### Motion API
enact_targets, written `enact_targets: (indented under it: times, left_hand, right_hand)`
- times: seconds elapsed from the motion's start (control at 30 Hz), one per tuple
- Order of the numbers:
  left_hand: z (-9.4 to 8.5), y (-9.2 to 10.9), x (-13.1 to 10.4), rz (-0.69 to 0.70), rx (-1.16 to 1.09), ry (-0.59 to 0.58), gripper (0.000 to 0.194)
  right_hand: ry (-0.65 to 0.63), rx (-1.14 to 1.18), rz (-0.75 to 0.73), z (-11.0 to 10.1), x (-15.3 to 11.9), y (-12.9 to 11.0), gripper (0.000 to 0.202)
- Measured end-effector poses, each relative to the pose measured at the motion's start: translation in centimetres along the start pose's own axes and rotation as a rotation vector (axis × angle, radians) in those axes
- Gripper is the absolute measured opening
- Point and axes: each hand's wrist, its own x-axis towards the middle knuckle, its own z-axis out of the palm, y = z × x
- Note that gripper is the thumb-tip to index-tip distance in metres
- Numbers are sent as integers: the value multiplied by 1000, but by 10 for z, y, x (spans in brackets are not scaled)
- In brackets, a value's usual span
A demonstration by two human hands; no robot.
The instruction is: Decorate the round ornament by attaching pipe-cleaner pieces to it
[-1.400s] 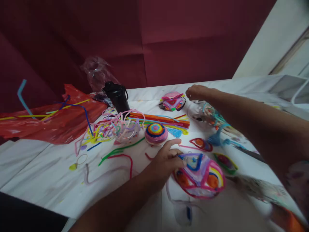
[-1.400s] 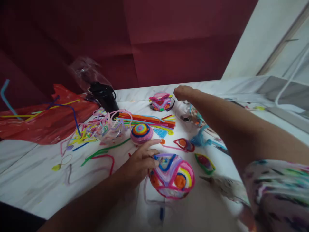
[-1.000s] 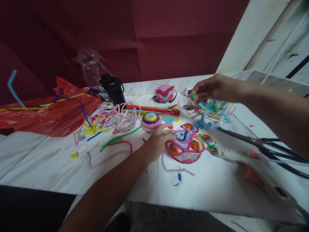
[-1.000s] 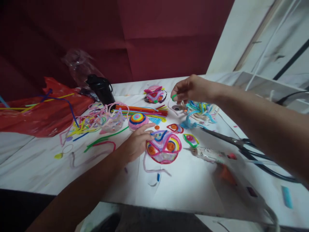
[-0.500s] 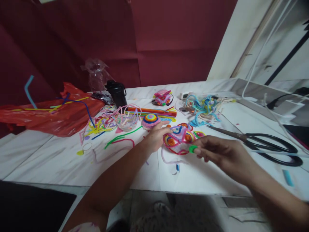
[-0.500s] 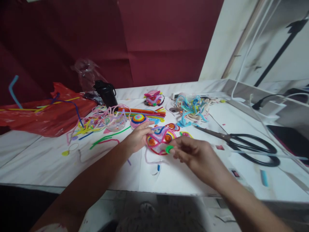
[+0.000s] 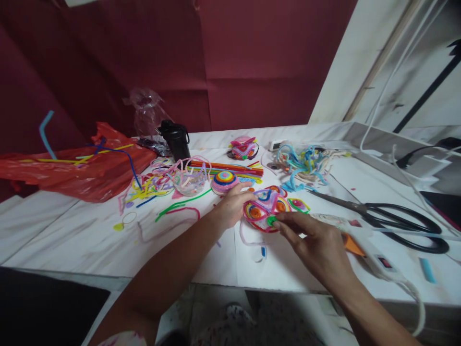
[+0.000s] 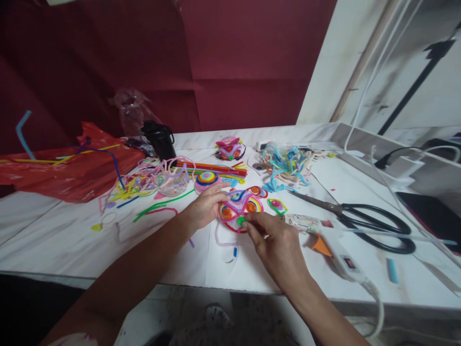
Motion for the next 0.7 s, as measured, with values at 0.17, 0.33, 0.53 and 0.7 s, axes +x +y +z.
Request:
enact_targets:
  times: [0.17, 0.33, 0.53, 0.7]
  left_hand:
    - [0, -1, 0, 17, -3, 1, 53]
    - [-2, -4, 2, 39, -4, -21, 45]
    - [-4, -5, 3, 43, -1, -30, 42]
    - [-2, -4, 3, 29, 16, -11, 46]
  right_hand:
    - [-5, -7, 55, 3, -2, -1, 15]
    - [36, -21, 71, 5, -6, 3, 13]
    - [48, -42, 94, 9, -8, 3, 10]
    - [180, -213, -34, 7, 0, 16, 34]
